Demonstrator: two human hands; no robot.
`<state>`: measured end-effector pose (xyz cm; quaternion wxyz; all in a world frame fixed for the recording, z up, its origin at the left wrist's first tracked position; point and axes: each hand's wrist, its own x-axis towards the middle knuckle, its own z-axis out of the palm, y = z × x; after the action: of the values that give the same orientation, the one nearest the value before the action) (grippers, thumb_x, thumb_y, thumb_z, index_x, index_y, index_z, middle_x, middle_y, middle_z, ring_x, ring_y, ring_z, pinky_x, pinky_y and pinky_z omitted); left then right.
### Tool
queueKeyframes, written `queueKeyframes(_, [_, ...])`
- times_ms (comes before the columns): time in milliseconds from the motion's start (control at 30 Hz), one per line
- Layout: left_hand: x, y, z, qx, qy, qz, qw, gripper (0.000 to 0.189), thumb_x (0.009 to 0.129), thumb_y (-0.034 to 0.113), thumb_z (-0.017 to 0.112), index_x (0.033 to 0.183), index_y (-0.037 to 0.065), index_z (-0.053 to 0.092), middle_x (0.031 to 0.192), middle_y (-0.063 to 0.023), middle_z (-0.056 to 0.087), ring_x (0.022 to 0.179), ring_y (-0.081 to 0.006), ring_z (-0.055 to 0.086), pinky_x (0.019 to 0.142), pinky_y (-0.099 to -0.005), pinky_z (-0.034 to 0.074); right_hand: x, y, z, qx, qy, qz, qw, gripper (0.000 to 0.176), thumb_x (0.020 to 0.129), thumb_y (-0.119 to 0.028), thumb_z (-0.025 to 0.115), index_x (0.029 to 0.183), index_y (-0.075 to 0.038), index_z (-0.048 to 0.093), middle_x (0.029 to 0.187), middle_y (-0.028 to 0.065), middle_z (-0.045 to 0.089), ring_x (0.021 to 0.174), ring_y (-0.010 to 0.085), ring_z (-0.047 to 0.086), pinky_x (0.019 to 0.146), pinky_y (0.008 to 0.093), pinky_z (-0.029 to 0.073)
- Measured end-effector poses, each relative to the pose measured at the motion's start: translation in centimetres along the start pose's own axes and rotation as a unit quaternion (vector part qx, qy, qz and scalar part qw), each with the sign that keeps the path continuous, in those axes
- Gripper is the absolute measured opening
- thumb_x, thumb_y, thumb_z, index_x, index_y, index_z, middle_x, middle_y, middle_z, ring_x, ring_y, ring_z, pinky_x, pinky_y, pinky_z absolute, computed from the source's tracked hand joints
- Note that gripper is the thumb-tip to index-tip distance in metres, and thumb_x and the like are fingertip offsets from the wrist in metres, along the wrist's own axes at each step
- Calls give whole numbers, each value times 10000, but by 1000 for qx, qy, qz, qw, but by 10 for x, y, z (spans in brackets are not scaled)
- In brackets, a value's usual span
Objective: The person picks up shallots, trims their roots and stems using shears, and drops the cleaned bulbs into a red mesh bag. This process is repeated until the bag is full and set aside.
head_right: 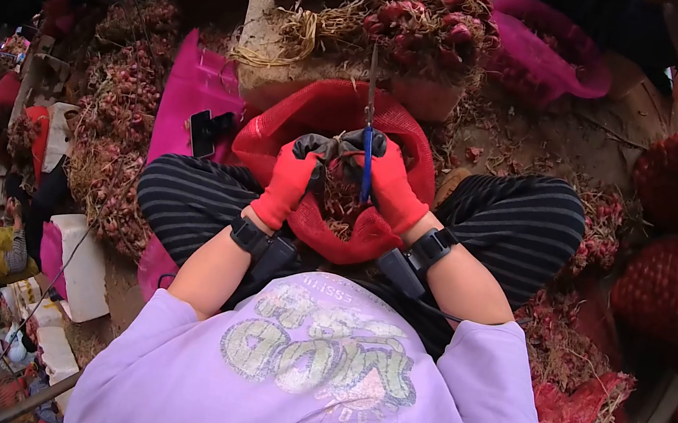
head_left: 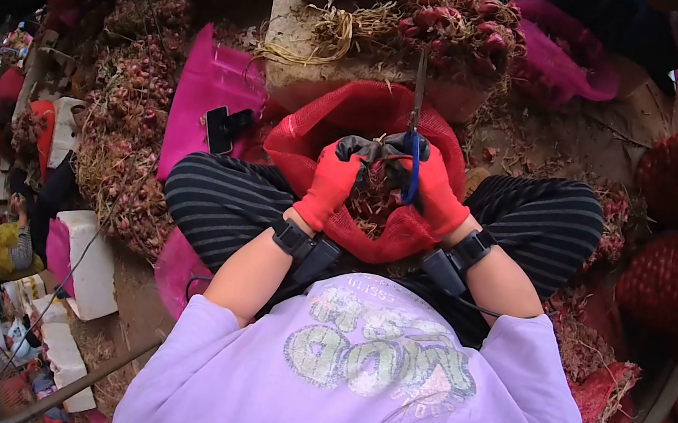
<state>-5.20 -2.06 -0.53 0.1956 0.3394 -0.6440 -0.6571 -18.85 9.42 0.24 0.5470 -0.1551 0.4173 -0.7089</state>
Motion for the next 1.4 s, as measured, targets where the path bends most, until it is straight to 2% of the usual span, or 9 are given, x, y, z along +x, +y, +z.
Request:
queueKeyframes(300, [3, 4, 10, 390, 118, 233, 883, 73, 839, 85, 552, 799, 28, 576, 741, 3, 568, 692, -109, 533, 642, -292, 453, 1, 6, 15, -174, 50, -85, 980, 265, 749, -57, 653, 999, -33, 568, 889, 36, 618, 778, 105, 577, 699, 254, 480])
queueKeyframes(433, [5, 20, 11, -194, 25, -85, 977, 120, 911, 99, 513, 823, 36, 562, 745, 15, 550, 663, -60, 494, 573, -274, 431, -5, -16, 23, 7, 18, -21, 1000, 263, 848, -229, 567, 1018, -29, 580, 827, 14, 596, 693, 92, 572, 608, 219, 475])
queueKeyframes(733, [-4, 6, 16, 192, 41, 283, 939, 367, 726, 90, 665, 1048, -17, 525, 923, -157, 596, 862, -307, 609, 757, -364, 475, 4, -10, 5, 8, 58, -54, 997, 211, 812, -115, 578, 1000, -18, 582, 842, 76, 625, 733, 153, 613, 618, 251, 498])
queueKeyframes(867, [-4, -2, 18, -11, 61, 190, 980, 278, 750, 46, 621, 1018, 3, 559, 941, -123, 604, 804, -298, 597, 749, -324, 479, 2, -12, 1, 66, 49, 8, 997, 224, 837, -175, 569, 1007, -31, 582, 829, 67, 627, 710, 152, 609, 613, 245, 497])
queueKeyframes(967, [6, 9, 4, -287, -144, 38, 946, 230, 752, 31, 608, 979, 11, 583, 892, -104, 596, 811, -231, 593, 716, -310, 477, 2, -7, -9, 131, 46, 52, 989, 286, 872, -280, 540, 1030, -44, 577, 829, 55, 627, 699, 145, 603, 612, 242, 495])
queueKeyframes(1100, [11, 32, -7, 326, -81, 403, 851, 241, 760, 67, 529, 985, 20, 602, 930, -108, 605, 833, -267, 570, 733, -344, 476, 8, -5, -12, 139, 61, 12, 988, 329, 891, -310, 523, 1101, -58, 550, 844, 31, 612, 703, 127, 590, 579, 232, 476])
queueKeyframes(1200, [4, 39, -1, 303, -108, 336, 885, 251, 780, 90, 548, 1015, 17, 599, 962, -108, 609, 883, -240, 577, 747, -331, 477, -2, -15, 7, 111, 32, 9, 993, 356, 896, -322, 519, 1147, -70, 526, 900, 37, 618, 714, 133, 601, 538, 232, 468])
queueKeyframes(1300, [5, 13, 26, -319, -12, -18, 948, 258, 770, 86, 599, 1019, 18, 599, 973, -110, 615, 909, -200, 584, 760, -329, 481, -6, -16, 13, 52, 19, 53, 997, 337, 891, -311, 531, 1131, -74, 556, 924, 40, 628, 758, 132, 609, 586, 252, 494])
queueKeyframes(1400, [3, 14, 17, -70, -78, 74, 992, 279, 735, 65, 656, 1002, 13, 594, 964, -109, 614, 913, -174, 588, 767, -320, 483, -5, -13, 13, 85, 18, 82, 993, 269, 871, -256, 571, 1071, -78, 591, 896, 35, 630, 749, 122, 613, 600, 255, 505])
